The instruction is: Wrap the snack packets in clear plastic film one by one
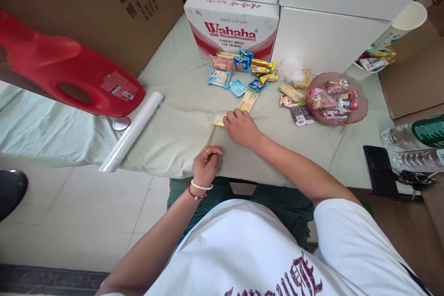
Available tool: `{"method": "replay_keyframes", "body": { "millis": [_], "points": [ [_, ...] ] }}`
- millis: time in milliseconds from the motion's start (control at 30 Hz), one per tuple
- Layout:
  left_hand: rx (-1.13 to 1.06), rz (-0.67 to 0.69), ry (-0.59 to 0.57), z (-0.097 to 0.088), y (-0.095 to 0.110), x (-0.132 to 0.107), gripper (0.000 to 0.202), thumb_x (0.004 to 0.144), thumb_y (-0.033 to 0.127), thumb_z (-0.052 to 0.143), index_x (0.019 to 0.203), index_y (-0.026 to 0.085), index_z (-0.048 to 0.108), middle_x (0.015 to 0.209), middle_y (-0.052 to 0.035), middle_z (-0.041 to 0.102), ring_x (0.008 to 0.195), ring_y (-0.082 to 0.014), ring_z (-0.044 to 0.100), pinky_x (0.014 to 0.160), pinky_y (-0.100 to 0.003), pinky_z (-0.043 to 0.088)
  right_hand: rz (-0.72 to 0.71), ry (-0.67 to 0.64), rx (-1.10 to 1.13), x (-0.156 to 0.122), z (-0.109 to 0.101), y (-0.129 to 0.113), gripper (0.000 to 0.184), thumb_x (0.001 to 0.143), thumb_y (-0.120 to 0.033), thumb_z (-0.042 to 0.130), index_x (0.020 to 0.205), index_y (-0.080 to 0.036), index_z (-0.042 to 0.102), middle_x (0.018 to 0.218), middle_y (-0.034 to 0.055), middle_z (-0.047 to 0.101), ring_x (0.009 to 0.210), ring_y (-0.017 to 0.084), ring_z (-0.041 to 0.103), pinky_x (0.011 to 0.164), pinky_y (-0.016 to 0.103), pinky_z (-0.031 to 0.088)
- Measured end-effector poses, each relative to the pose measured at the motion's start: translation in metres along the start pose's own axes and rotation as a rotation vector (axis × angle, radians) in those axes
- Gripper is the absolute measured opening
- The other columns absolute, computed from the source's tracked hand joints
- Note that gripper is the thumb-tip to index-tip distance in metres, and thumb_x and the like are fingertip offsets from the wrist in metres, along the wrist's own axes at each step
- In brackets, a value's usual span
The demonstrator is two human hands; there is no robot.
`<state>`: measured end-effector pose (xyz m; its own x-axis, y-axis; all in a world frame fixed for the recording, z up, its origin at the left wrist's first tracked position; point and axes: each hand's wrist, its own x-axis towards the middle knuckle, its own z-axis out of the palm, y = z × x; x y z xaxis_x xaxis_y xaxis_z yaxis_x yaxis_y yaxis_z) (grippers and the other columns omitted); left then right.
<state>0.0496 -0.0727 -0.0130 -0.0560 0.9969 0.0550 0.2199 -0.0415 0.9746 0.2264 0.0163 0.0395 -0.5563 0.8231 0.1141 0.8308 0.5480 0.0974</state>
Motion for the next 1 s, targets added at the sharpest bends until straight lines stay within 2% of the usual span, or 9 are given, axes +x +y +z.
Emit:
{"method": "replay_keyframes", "body": {
  "millis": [200, 267, 333, 400, 467, 600, 733, 867, 1000],
  "points": [
    [-0.017, -0.067, 0.022, 0.001, 0.010, -0.001, 0.014, 0.085, 0.027, 0.059, 0.080, 0.023, 0.071, 0.092, -0.0035, 0.073, 0.095, -0.0192, 0.069, 0.092, -0.036, 0.054, 0.235, 0.091, 0.283, -0.007, -0.002, 0.017, 0.029, 0.093, -0.019, 0.057, 0.117, -0.013, 0.072, 0.112, 0.0157, 0.066, 0.106, 0.030, 0.054, 0.082, 0.038, 0.042],
    [-0.086, -0.128, 0.020, 0.004, 0.015, 0.002, 0.015, 0.088, 0.032, 0.063, 0.093, 0.022, 0.073, 0.104, -0.0059, 0.074, 0.101, -0.0201, 0.070, 0.089, -0.034, 0.056, 0.331, 0.201, 0.550, -0.015, -0.003, 0.020, 0.025, 0.091, -0.022, 0.060, 0.111, -0.016, 0.074, 0.105, 0.0113, 0.065, 0.097, 0.025, 0.056, 0.079, 0.034, 0.045],
    [-0.267, -0.226, 0.015, 0.010, 0.021, 0.007, 0.033, 0.087, 0.040, 0.071, 0.115, 0.024, 0.070, 0.128, -0.0090, 0.070, 0.113, -0.0228, 0.069, 0.087, -0.034, 0.059, 0.409, 0.265, 0.889, -0.026, -0.002, 0.018, 0.023, 0.091, -0.029, 0.061, 0.104, -0.018, 0.075, 0.096, 0.0063, 0.063, 0.085, 0.020, 0.057, 0.074, 0.031, 0.046],
    [-0.484, -0.323, -0.024, 0.017, 0.025, 0.012, 0.052, 0.082, 0.047, 0.080, 0.126, 0.026, 0.064, 0.142, -0.0105, 0.063, 0.121, -0.0258, 0.067, 0.087, -0.036, 0.060, 0.452, 0.229, 1.210, -0.039, 0.001, 0.011, 0.024, 0.090, -0.036, 0.062, 0.101, -0.020, 0.076, 0.092, 0.0033, 0.061, 0.078, 0.016, 0.057, 0.069, 0.028, 0.046],
    [-0.598, -0.375, -0.077, 0.023, 0.026, 0.016, 0.057, 0.076, 0.051, 0.086, 0.121, 0.024, 0.065, 0.135, -0.0105, 0.068, 0.116, -0.0263, 0.070, 0.090, -0.038, 0.061, 0.470, 0.142, 1.427, -0.054, 0.006, -0.001, 0.029, 0.088, -0.043, 0.065, 0.101, -0.020, 0.076, 0.092, 0.0021, 0.061, 0.076, 0.016, 0.058, 0.068, 0.027, 0.047],
    [-0.553, -0.383, -0.078, 0.039, 0.021, 0.012, 0.057, 0.065, 0.052, 0.092, 0.106, 0.021, 0.068, 0.108, -0.0062, 0.077, 0.102, -0.0235, 0.074, 0.094, -0.039, 0.060, 0.473, 0.098, 1.475, -0.083, 0.012, -0.022, 0.035, 0.087, -0.048, 0.071, 0.107, -0.020, 0.074, 0.093, 0.0021, 0.061, 0.078, 0.016, 0.059, 0.071, 0.028, 0.049],
    [-0.476, -0.377, -0.161, 0.054, 0.023, 0.001, 0.061, 0.067, 0.055, 0.090, 0.113, 0.021, 0.068, 0.114, -0.0088, 0.077, 0.105, -0.0251, 0.074, 0.093, -0.040, 0.060, 0.489, 0.148, 1.317, -0.109, 0.001, -0.017, 0.033, 0.091, -0.047, 0.069, 0.108, -0.020, 0.074, 0.092, 0.0020, 0.062, 0.077, 0.016, 0.058, 0.070, 0.028, 0.048],
    [-0.332, -0.292, -0.253, 0.047, 0.033, 0.004, 0.061, 0.077, 0.057, 0.082, 0.123, 0.020, 0.066, 0.123, -0.0125, 0.074, 0.113, -0.0263, 0.071, 0.095, -0.041, 0.059, 0.604, 0.291, 1.181, -0.146, -0.032, 0.046, 0.032, 0.092, -0.046, 0.068, 0.111, -0.022, 0.073, 0.103, 0.0051, 0.070, 0.091, 0.019, 0.065, 0.083, 0.033, 0.053],
    [0.044, -0.187, -0.064, 0.009, 0.028, 0.020, 0.046, 0.084, 0.054, 0.071, 0.115, 0.019, 0.068, 0.117, -0.0105, 0.072, 0.110, -0.0265, 0.069, 0.097, -0.045, 0.057, 1.020, 0.581, 0.941, -0.191, -0.064, 0.164, 0.029, 0.094, -0.045, 0.064, 0.108, -0.020, 0.070, 0.097, 0.0046, 0.072, 0.087, 0.019, 0.068, 0.081, 0.034, 0.058]
  ]
}}
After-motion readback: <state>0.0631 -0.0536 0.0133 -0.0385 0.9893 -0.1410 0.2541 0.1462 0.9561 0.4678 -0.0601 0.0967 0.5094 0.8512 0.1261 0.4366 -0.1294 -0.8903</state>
